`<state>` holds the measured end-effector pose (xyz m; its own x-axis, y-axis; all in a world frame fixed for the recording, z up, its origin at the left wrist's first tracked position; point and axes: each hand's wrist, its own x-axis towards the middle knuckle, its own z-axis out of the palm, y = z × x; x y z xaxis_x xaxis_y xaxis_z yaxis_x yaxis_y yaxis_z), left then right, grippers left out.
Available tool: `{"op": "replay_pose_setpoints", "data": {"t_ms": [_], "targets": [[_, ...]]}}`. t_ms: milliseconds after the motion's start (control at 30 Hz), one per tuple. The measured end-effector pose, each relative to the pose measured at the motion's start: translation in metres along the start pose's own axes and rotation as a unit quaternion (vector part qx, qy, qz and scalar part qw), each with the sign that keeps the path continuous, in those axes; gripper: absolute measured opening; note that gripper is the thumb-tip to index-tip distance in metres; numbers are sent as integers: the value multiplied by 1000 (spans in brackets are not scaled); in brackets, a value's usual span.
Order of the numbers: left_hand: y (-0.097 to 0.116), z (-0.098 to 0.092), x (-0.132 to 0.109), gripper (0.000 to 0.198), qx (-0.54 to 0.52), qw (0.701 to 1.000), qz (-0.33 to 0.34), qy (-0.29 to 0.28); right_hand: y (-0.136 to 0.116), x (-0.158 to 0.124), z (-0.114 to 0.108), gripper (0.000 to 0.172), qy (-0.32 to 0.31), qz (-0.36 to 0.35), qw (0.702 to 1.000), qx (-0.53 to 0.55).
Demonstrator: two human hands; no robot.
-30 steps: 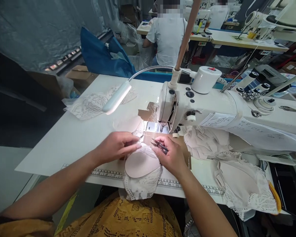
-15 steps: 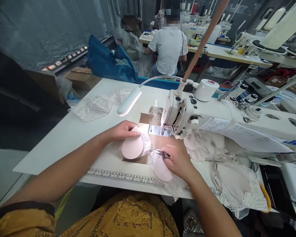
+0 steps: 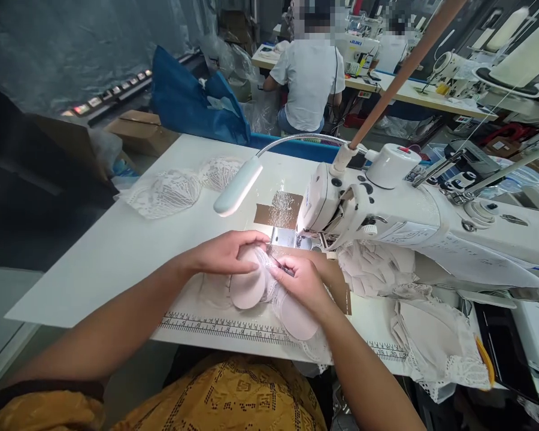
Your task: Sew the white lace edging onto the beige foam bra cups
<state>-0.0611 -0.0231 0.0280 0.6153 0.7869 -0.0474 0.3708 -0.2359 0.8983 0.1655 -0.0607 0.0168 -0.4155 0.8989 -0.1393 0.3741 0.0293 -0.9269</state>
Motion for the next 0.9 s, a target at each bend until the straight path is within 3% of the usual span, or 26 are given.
{"op": "replay_pose_setpoints", "data": {"t_ms": [133,333,467,633,900], "targets": [[7,12,5,35,26,999,3,-22,-2,1,0,20,-9,4,999,42],[-2,19,11,25,-91,991,-38,-90,10,-2,-5,29,-3,5,998,69],[-6,19,12,23,-146,981,-71,-110,15,-5,-14,34,-13,-10,999,28],[-9,21,13,27,-180,974,-83,-111,9,-4,-16,29,-59,-15,998,7],[-7,22,13,29,-188,971,-91,-115,2,-3,-9,17,-27,-23,999,-30]]}}
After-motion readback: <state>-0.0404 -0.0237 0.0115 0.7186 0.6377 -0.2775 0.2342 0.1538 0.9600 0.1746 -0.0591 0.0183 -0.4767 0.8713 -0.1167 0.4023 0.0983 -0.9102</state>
